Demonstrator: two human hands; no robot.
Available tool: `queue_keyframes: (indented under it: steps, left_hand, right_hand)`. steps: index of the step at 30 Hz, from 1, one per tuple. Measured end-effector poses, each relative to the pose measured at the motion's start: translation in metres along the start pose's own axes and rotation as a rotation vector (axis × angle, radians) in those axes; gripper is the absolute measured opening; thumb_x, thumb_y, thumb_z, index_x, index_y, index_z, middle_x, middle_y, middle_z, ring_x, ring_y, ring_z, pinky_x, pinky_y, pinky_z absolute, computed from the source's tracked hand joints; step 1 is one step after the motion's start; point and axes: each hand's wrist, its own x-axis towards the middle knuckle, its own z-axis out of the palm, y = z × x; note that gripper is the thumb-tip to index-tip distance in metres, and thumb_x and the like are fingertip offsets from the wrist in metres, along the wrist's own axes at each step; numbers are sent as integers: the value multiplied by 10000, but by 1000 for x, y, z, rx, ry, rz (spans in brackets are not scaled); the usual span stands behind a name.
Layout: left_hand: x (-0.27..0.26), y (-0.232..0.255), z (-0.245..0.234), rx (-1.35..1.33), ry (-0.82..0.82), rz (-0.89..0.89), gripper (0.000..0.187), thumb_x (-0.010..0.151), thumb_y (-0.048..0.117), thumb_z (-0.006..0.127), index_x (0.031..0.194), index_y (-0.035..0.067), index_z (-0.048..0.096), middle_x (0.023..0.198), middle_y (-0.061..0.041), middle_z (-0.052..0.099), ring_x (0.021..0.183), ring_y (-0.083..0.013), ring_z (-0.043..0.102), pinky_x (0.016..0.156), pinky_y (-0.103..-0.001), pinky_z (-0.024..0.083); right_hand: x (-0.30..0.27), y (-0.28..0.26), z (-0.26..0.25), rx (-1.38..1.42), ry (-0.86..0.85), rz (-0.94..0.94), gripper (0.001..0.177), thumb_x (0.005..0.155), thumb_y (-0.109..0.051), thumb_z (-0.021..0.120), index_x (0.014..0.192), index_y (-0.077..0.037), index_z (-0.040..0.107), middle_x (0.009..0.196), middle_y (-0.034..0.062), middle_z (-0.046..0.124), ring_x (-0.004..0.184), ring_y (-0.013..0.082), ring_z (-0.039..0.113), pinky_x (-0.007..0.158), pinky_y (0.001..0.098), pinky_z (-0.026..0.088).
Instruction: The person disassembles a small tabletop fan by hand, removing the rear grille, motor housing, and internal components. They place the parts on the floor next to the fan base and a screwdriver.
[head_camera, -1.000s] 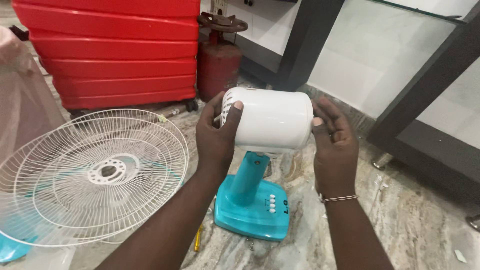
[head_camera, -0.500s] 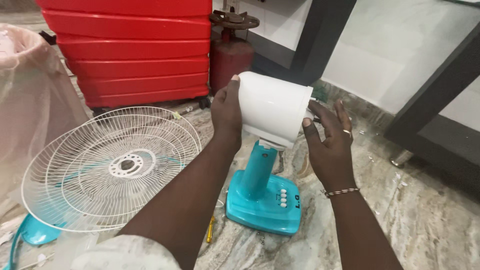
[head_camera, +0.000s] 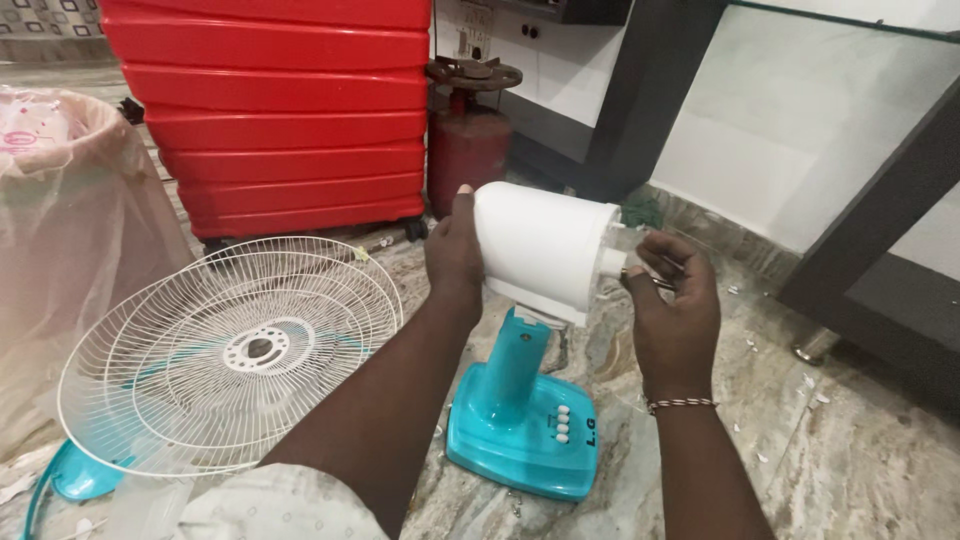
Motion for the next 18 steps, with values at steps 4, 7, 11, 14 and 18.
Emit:
queue_keyframes:
  steps: [4, 7, 11, 14, 18]
  left_hand:
    - [1, -1, -4, 30, 13, -11, 652, 898, 602, 591, 1032, -14, 755, 972, -108, 737, 897, -207, 656, 819, -350, 503]
    - [0, 4, -3, 153, 64, 226, 553, 930, 528, 608, 1045, 3, 735, 988, -103, 754, 914, -211, 687, 840, -345, 517]
    - [-7, 18, 6, 512, 217, 588, 373, 988, 387, 610, 1119, 65, 747, 1125, -156, 686, 942, -266, 679, 843, -388, 520]
    - [-18, 26, 16, 620, -8, 657, 440, 988, 511, 621, 1180, 133, 737, 1305, -102, 717, 1163, -283, 701, 1012, -389, 546]
    - [-32, 24, 15, 937, -181, 751, 527, 886, 588, 658, 1280, 243, 719, 1510, -132, 484, 1423, -434, 356, 1107, -541, 332]
  right_hand:
    - [3, -5, -1, 144, -43, 256, 319, 937, -74, 674, 1251, -29, 636, 1227, 54, 682, 1131, 174, 681, 933, 321, 589]
    - [2, -10, -3, 107, -110, 384, 344, 935, -131, 713, 1262, -29, 686, 1115, 74, 745, 1030, 176, 725, 924, 298, 593]
    - [-1, -15, -4, 5, -166, 287, 380, 866, -146, 785, 1222, -26, 725, 1106, 78, 747, 1013, 135, 707, 886, 287, 568]
    - [-3, -21, 5, -24, -189, 250, 395, 810, -172, 830, 1158, -18, 726, 1097, 87, 765, 1018, 129, 720, 891, 283, 580]
    - [-8, -30, 11, -289, -157, 237, 479, 732, -220, 906, 1133, -47, 709, 1076, 80, 739, 971, 130, 716, 842, 280, 588]
